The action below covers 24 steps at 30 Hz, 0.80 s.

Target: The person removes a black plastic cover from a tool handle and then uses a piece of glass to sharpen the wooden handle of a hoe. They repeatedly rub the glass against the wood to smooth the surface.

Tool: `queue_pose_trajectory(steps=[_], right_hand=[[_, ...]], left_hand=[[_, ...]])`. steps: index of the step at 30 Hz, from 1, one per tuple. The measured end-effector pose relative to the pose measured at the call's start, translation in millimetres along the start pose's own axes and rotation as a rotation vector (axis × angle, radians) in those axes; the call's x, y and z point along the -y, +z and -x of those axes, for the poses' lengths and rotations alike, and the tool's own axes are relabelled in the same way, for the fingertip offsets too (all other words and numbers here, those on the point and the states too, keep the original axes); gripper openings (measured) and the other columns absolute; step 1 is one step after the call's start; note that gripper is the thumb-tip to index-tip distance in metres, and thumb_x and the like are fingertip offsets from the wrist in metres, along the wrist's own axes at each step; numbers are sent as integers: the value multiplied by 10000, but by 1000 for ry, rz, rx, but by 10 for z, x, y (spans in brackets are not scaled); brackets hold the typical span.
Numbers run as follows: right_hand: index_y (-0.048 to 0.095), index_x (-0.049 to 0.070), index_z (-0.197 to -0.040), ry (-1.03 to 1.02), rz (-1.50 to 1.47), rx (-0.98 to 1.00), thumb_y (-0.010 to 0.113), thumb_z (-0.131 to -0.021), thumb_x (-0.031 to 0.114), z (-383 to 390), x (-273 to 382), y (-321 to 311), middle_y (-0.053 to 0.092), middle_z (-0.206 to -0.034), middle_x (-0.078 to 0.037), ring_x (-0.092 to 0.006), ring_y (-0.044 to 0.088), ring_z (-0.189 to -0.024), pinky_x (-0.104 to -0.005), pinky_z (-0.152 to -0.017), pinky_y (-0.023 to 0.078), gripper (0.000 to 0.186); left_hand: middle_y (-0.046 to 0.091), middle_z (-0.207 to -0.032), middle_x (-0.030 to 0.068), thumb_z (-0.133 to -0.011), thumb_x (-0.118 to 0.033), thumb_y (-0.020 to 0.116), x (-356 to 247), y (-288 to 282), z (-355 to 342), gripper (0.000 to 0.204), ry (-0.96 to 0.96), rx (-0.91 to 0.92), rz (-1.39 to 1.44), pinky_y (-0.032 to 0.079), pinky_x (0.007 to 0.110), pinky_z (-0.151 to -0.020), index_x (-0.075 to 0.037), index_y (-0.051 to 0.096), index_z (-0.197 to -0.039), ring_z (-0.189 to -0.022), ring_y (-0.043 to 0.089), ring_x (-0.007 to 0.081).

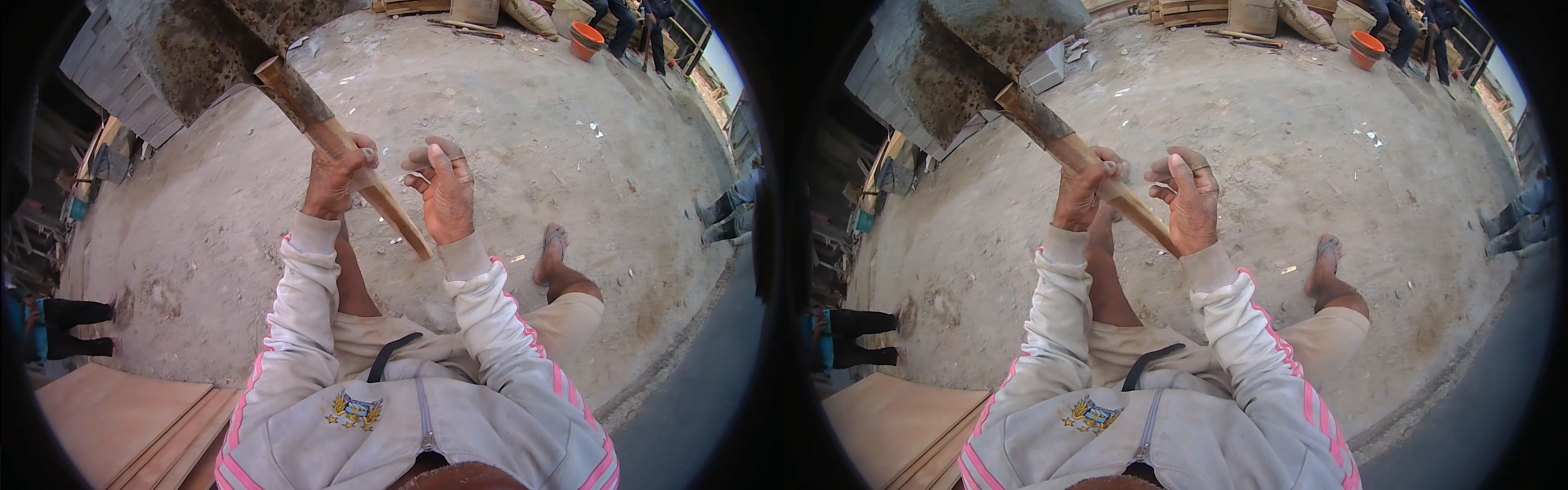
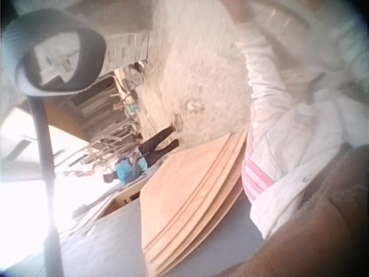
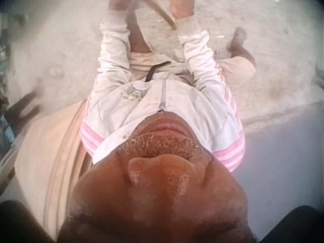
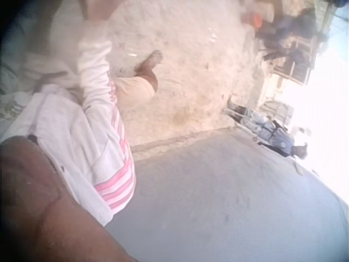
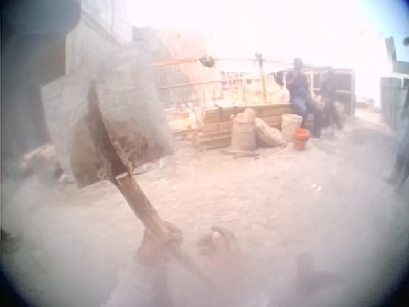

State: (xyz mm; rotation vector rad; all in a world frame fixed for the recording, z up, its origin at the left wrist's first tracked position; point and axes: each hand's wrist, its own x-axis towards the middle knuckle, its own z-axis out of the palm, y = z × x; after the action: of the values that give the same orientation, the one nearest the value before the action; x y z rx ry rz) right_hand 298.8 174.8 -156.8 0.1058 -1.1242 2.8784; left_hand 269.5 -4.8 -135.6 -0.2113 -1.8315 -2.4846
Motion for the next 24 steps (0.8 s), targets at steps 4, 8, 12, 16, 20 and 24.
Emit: queue_pose_trajectory(steps=[4,8,12,16,20,24], right_hand=[[601,95,-1242,-69,49,26,646,-990,235,-25,43,-3,679,-954,-37,-144,662,-859,-297,-686,522,291],[638,48,-1191,-127,89,95,661,-980,229,10,131,90,672,-928,-38,-140,657,-831,-276,-690,535,279],[663,5,-1154,-118,233,132,672,-971,229,103,190,103,682,-938,-60,-148,668,-842,-273,-685,556,289],[667,-8,-1140,-109,295,132,662,-973,216,169,284,38,695,-979,-90,-164,690,-867,-278,-671,567,280],[670,-13,-1130,-161,394,93,646,-978,205,253,462,64,700,-984,-105,-171,698,-872,-285,-686,572,267],[670,-21,-1129,-275,562,52,633,-984,171,343,680,-18,700,-1002,-118,-172,693,-882,-289,-709,567,243]], left_hand=[[664,-812,62,-751,-122,734,-3,-31,28,215,36,71,-35,516,313,-747,2,669,-914,-768,639,161],[654,-817,56,-760,-145,731,-57,69,112,215,9,45,-102,513,304,-717,-4,662,-908,-767,629,152],[654,-826,44,-756,-151,739,-109,150,155,216,-6,84,-134,510,301,-714,-12,663,-904,-775,626,141],[663,-840,36,-749,-153,759,-143,193,180,238,-37,133,-143,510,307,-743,-14,673,-922,-794,634,138],[638,-834,60,-761,-196,743,-127,303,197,264,8,91,-231,502,307,-747,-19,645,-931,-809,614,159],[641,-841,73,-761,-214,749,-144,336,196,296,24,83,-218,499,337,-786,-20,634,-951,-827,617,173]])
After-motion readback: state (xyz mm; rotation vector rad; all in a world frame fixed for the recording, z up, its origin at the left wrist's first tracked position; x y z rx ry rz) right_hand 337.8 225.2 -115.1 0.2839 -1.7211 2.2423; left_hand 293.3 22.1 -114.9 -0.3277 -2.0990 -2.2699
